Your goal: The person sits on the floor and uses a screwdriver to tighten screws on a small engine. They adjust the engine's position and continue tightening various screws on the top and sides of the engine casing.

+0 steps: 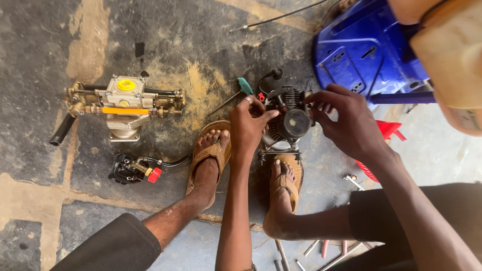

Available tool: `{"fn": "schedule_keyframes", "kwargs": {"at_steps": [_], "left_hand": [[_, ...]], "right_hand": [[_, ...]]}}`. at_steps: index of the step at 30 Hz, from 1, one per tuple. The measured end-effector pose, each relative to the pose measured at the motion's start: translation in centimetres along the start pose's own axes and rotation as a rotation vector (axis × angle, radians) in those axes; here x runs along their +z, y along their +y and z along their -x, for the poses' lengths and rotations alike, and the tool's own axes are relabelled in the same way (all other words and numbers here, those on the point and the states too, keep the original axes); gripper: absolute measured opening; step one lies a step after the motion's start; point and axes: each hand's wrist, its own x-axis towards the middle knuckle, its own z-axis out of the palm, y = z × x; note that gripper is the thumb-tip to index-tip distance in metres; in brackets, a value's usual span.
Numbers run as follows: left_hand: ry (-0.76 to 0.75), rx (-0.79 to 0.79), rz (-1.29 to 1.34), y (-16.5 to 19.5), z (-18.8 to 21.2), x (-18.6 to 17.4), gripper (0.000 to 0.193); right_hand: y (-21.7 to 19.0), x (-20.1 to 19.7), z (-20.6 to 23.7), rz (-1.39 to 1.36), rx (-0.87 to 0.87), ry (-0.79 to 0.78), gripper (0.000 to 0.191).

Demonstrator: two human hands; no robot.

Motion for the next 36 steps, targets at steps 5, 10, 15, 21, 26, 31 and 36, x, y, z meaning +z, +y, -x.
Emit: {"fn": "schedule_keyframes", "kwargs": {"at_steps": [5,10,15,21,26,31,36], "left_hand": [[-0.064,0.287,-0.13,-2.8,-1.8,0.3,0.015],[-0.041,0.378,-0.128,-4.3,-2.3,1.3,0.015],[-0.172,0.212,-0.03,-3.8,-2.1,0.5,0.017],[-0.132,0.384,-0.139,-3.1,-1.8,0.4,0.013],[-0.087,0.375,-0.104,-2.4,-1.6,1.1,0.013],[-0.077,0.36,-0.117,-2.1,-1.6,1.6,0.013],[-0.059,0.492,-0.144,-3.5,-1.9,1.9,0.012]], "right_hand": [[0.5,1.3,-0.7,0.027,0.024,-0.028,0.023],[0.6,2.0,-0.9,0.065,0.07,-0.077,0.023],[0.6,2.3,-0.6,0.064,0.049,-0.051,0.022],[1.0,2.4,-0.3,0.087,0.026,-0.054,0.021],[1.4,2.4,-0.2,0.105,0.021,-0.052,0.02],[2.0,3.0,0.1,0.076,0.082,-0.051,0.017],[3.0,4.3,0.6,-0.126,0.088,-0.048,0.014]]}}
